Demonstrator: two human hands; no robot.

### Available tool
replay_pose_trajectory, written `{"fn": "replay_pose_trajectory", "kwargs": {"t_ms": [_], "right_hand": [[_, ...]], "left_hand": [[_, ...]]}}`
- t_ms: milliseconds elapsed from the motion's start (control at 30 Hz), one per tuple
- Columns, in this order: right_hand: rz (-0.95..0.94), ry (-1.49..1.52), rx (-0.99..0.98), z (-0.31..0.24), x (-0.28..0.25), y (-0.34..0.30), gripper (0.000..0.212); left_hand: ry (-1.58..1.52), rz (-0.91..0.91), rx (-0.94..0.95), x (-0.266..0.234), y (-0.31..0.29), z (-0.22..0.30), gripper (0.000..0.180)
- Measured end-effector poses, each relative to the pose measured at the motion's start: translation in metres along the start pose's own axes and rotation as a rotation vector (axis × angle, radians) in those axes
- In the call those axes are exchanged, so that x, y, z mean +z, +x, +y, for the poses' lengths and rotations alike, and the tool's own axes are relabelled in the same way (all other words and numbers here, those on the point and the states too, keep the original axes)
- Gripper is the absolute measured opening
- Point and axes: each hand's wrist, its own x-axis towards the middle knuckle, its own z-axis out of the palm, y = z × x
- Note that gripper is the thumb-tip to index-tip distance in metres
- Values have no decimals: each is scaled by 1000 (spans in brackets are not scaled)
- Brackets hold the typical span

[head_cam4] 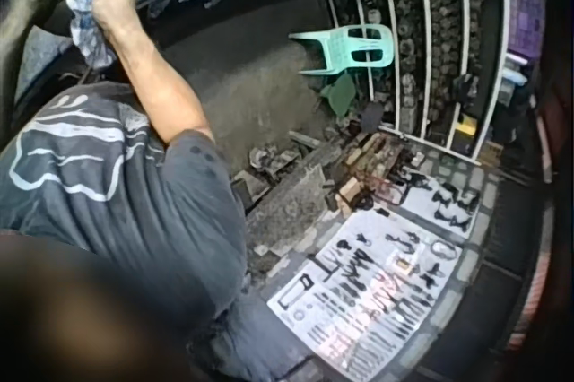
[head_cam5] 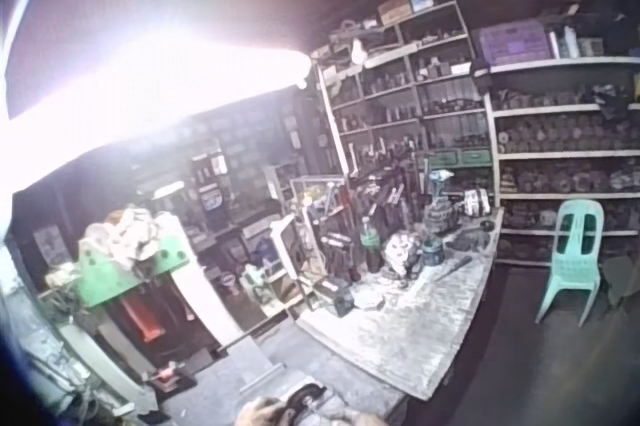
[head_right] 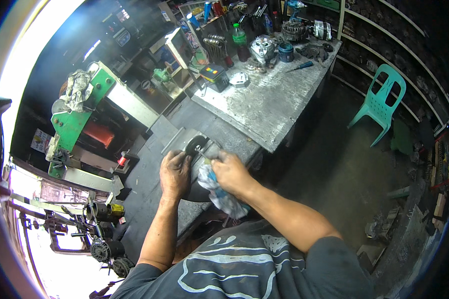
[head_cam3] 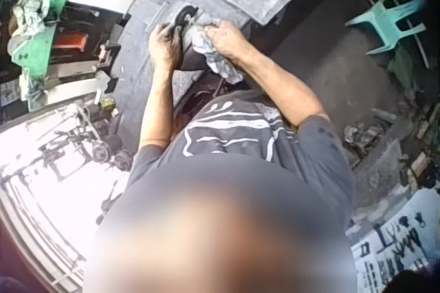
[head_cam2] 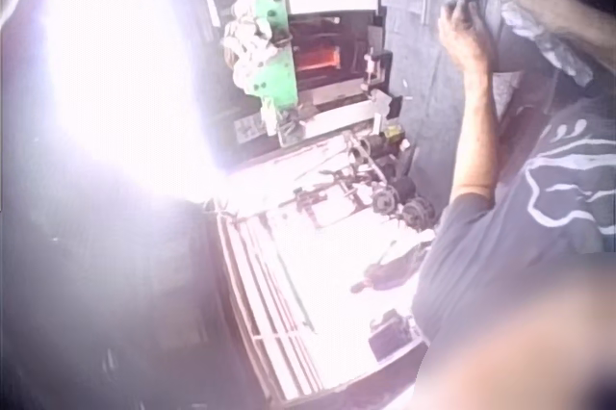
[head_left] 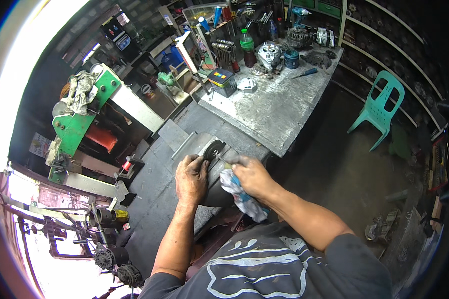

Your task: The person operates a green drill press to work on a metal part, then removes the part and walks to a workbench. They place the part in a bench vise, tighten it, and use a cloth to wipe the surface of the part.

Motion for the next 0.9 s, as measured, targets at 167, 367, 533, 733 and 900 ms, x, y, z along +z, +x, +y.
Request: {"fn": "replay_pose_trajectory", "kwargs": {"t_ms": [167,367,533,733,900], "right_hand": [[-50,120,-244,-13,8,-1,27],[-93,184,-25,-15,4,-2,30],[-67,19,-182,-14,1,1,32],[-46,-62,-176,-25,7,-2,33],[54,-660,-305,-49,3,-13,32]], "left_hand": [[-8,-39,-65,-1,1,0,22],[25,-12,-32,-2,1,0,23],[12,-16,-31,-2,2,2,24],[14,3,-22,-3,0,1,22],[-4,-27,-37,-5,1,-2,22]]}}
